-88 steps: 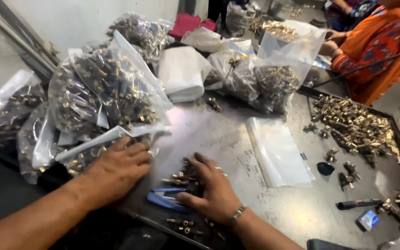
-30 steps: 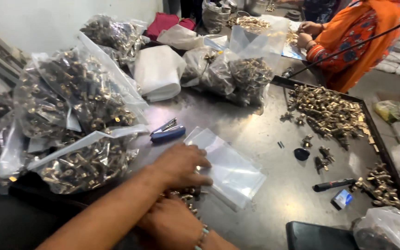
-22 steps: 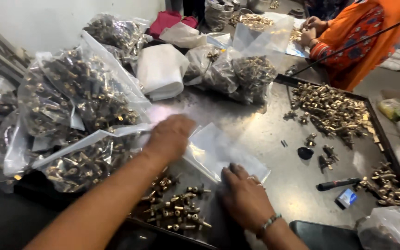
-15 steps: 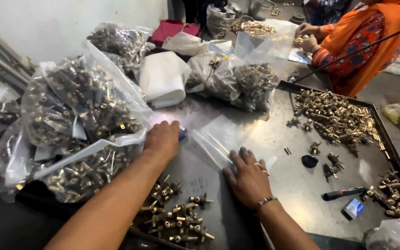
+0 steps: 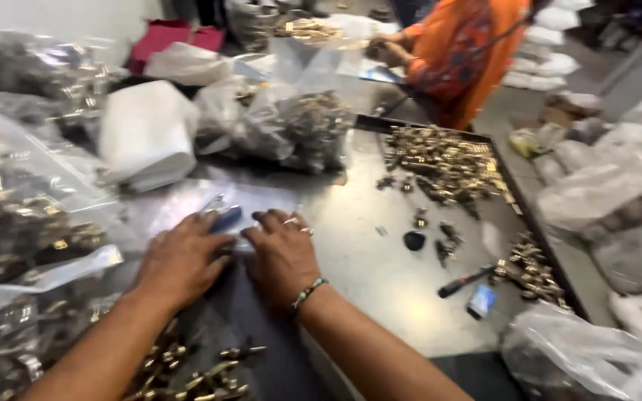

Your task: The person sorts and packs small brass-colored metal components from a table into plastic bags, sealing some bags and checking the quality of individual pieces.

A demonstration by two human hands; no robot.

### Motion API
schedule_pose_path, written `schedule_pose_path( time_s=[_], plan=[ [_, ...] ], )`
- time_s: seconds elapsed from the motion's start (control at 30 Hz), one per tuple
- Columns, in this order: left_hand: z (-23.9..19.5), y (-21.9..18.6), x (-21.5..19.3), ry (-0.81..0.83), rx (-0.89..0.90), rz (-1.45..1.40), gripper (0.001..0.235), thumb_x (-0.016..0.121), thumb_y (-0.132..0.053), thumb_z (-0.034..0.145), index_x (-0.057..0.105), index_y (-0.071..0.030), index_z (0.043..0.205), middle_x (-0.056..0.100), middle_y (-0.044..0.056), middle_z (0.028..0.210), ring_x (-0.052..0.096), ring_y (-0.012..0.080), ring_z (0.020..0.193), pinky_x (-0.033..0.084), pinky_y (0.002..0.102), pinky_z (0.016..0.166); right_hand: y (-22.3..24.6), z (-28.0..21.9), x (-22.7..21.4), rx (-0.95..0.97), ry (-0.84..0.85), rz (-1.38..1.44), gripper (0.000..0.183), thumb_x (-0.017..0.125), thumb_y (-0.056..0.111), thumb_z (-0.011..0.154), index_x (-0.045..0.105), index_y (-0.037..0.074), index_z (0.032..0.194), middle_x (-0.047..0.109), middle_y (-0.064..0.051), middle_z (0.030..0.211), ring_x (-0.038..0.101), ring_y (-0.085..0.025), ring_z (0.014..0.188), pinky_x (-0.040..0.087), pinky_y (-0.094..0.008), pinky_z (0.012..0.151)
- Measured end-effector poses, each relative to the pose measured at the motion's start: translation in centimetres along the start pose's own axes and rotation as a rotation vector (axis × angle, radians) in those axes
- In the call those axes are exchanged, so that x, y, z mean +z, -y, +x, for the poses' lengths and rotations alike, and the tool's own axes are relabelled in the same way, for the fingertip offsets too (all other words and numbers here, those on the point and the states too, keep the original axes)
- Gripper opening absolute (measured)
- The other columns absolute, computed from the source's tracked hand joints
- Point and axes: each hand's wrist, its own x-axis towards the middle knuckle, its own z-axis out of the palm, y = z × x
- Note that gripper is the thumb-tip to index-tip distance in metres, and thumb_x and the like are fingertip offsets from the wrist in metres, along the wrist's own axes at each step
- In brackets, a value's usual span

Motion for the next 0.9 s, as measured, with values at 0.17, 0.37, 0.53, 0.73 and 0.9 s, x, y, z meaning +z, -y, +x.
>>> schedule_pose_path(
  time_s=[0.17,0.37,0.53,0.73,0.9],
  plan=[
    [-0.4,0.0,-0.2,0.176,-0.289,0.241,0.035,0.066,-0.041,0.089,0.072,-0.032,0.122,0.057,0.002,0.147,0.053,0.0238,0.138,0.047,0.048,0.109,1.1,-3.0,-3.8,0.124,0.250,0.061,0.047,0.079,0.024,0.073,0.071,0.013,0.118,0.058,-0.018,0.141,0.046,-0.038,0.135,0.035,-0.052,0.112],
    [-3.8,-3.1,-1.2,-0.079,-0.124,0.299,0.064,0.066,-0.046,0.076,0.067,-0.024,0.136,0.052,0.013,0.150,0.043,0.0345,0.141,0.036,0.056,0.108,-2.8,-6.8,-6.9,0.115,0.239,0.049,0.050,0.080,0.024,0.071,0.071,0.013,0.119,0.059,-0.018,0.138,0.050,-0.038,0.129,0.039,-0.051,0.106],
    [-10.7,-4.7,-4.0,0.088,-0.136,0.109,0.053,0.061,-0.057,0.080,0.070,-0.031,0.126,0.054,0.000,0.147,0.043,0.0245,0.143,0.035,0.046,0.116,-13.9,-8.2,-8.7,0.364,0.036,-0.344,0.048,0.074,0.015,0.070,0.071,0.013,0.118,0.064,-0.021,0.120,0.061,-0.041,0.107,0.051,-0.051,0.090],
    [-13.2,-6.4,-4.7,0.066,-0.190,0.037,0.090,0.078,-0.071,0.063,0.066,-0.022,0.138,0.047,0.014,0.153,0.034,0.0394,0.144,0.024,0.064,0.111,-15.9,-9.0,-10.0,0.586,0.345,-0.280,0.037,0.065,0.014,0.086,0.073,0.024,0.121,0.065,-0.012,0.117,0.064,-0.037,0.109,0.052,-0.048,0.092],
    [-12.7,-7.7,-6.5,0.147,-0.009,-0.063,0.094,0.080,-0.071,0.056,0.067,-0.022,0.135,0.049,0.012,0.151,0.036,0.0368,0.143,0.023,0.061,0.111,-7.1,-9.5,-10.5,0.475,0.421,-0.125,0.040,0.071,0.018,0.079,0.071,0.023,0.119,0.066,-0.009,0.111,0.065,-0.035,0.104,0.053,-0.046,0.089]
  ],
)
